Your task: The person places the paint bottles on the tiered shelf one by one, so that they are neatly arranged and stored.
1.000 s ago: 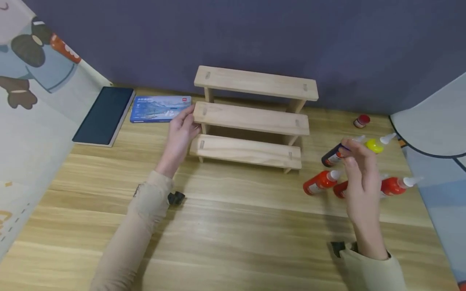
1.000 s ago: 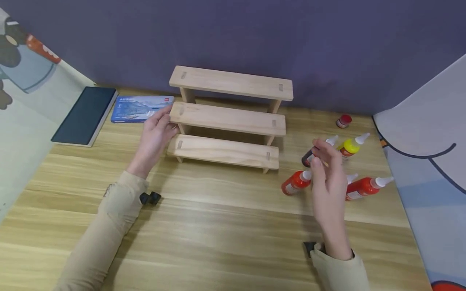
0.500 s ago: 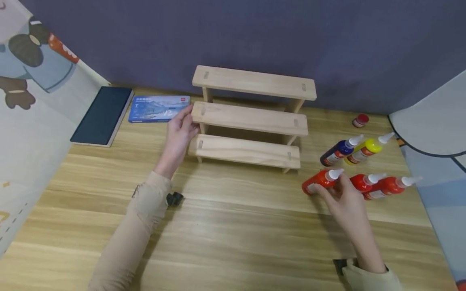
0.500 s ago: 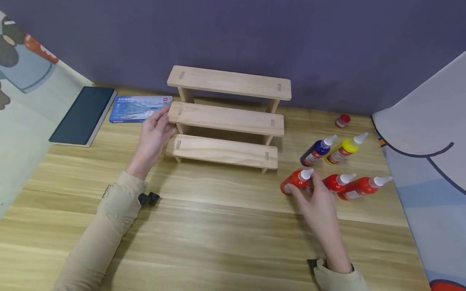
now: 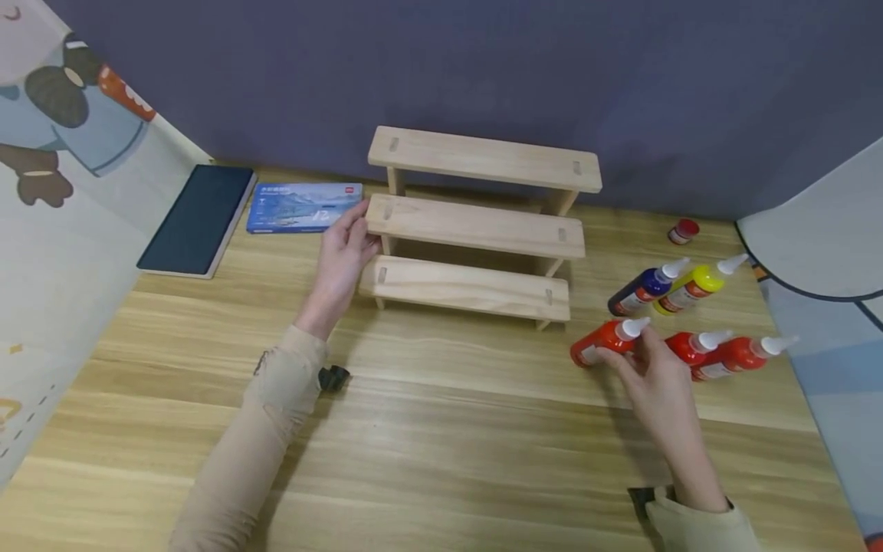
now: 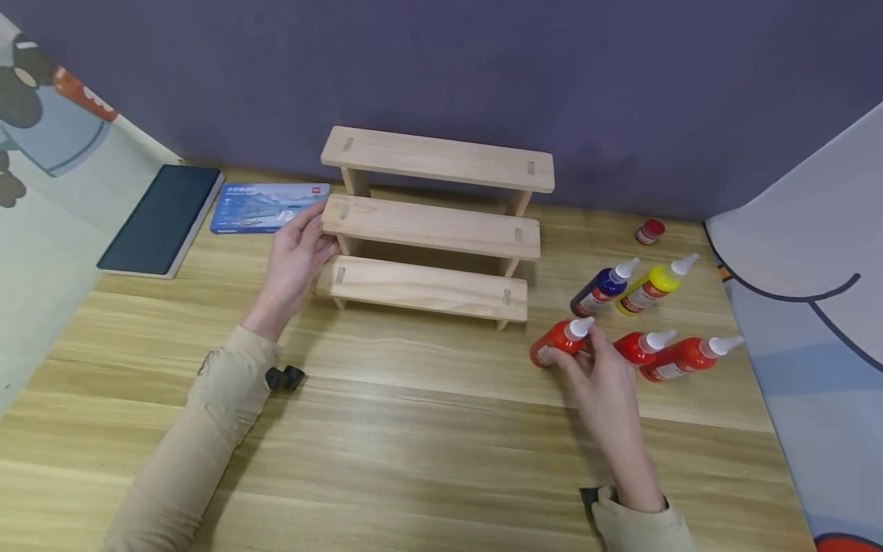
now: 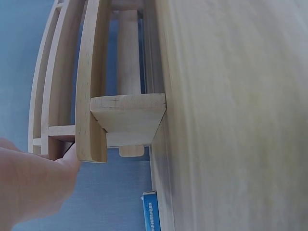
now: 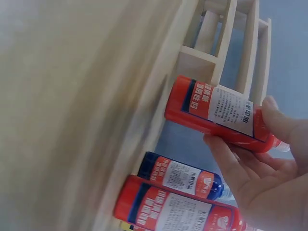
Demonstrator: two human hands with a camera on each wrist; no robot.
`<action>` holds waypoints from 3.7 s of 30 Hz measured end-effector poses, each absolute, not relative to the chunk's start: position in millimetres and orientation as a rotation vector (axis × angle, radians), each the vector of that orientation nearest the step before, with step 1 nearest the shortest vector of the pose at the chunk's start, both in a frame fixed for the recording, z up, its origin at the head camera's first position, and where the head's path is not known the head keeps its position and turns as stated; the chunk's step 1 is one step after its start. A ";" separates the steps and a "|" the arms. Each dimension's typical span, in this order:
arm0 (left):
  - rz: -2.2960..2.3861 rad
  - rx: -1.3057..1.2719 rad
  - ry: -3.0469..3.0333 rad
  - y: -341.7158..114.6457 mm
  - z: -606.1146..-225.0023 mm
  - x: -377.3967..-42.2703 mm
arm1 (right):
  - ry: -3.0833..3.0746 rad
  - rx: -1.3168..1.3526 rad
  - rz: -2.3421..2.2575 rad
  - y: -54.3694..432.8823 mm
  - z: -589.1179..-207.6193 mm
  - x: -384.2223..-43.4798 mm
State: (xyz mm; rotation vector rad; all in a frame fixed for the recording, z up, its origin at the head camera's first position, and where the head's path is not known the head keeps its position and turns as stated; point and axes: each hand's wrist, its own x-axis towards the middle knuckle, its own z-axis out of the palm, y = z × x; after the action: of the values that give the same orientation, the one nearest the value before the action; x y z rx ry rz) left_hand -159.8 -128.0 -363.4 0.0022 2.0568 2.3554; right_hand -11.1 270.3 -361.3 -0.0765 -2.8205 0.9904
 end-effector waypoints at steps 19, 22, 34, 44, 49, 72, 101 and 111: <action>2.358 0.021 2.093 -125.5 -366.3 -159.9 | -2.601 0.016 1.131 265.9 -316.2 -44.5; 2.359 0.015 2.091 -125.2 -366.9 -159.4 | -2.574 0.019 1.132 261.7 -309.8 -50.7; 2.354 0.032 2.114 -123.6 -366.6 -160.9 | -2.423 -0.011 1.263 235.6 -294.2 -79.8; 2.346 0.009 2.146 -124.2 -367.8 -161.0 | -2.356 0.017 1.352 219.4 -289.3 -106.4; 2.347 0.018 2.151 -123.9 -367.2 -160.4 | -2.321 0.006 1.409 217.6 -289.9 -118.3; 2.330 0.014 2.160 -123.9 -367.2 -159.3 | -2.301 0.041 1.449 215.9 -303.3 -134.9; 2.341 -0.018 2.099 -125.8 -366.1 -157.0 | -2.269 0.045 1.259 260.2 -289.9 -70.6; 2.321 -0.011 2.106 -127.6 -366.1 -157.6 | -2.241 -0.099 1.207 286.3 -302.9 -45.2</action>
State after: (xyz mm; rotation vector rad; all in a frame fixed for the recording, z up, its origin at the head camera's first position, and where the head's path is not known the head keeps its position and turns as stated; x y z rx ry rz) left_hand -157.6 -127.6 -366.1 -0.0114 2.1063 2.3205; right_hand -45.2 286.3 -302.9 -0.0994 -2.2410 1.2071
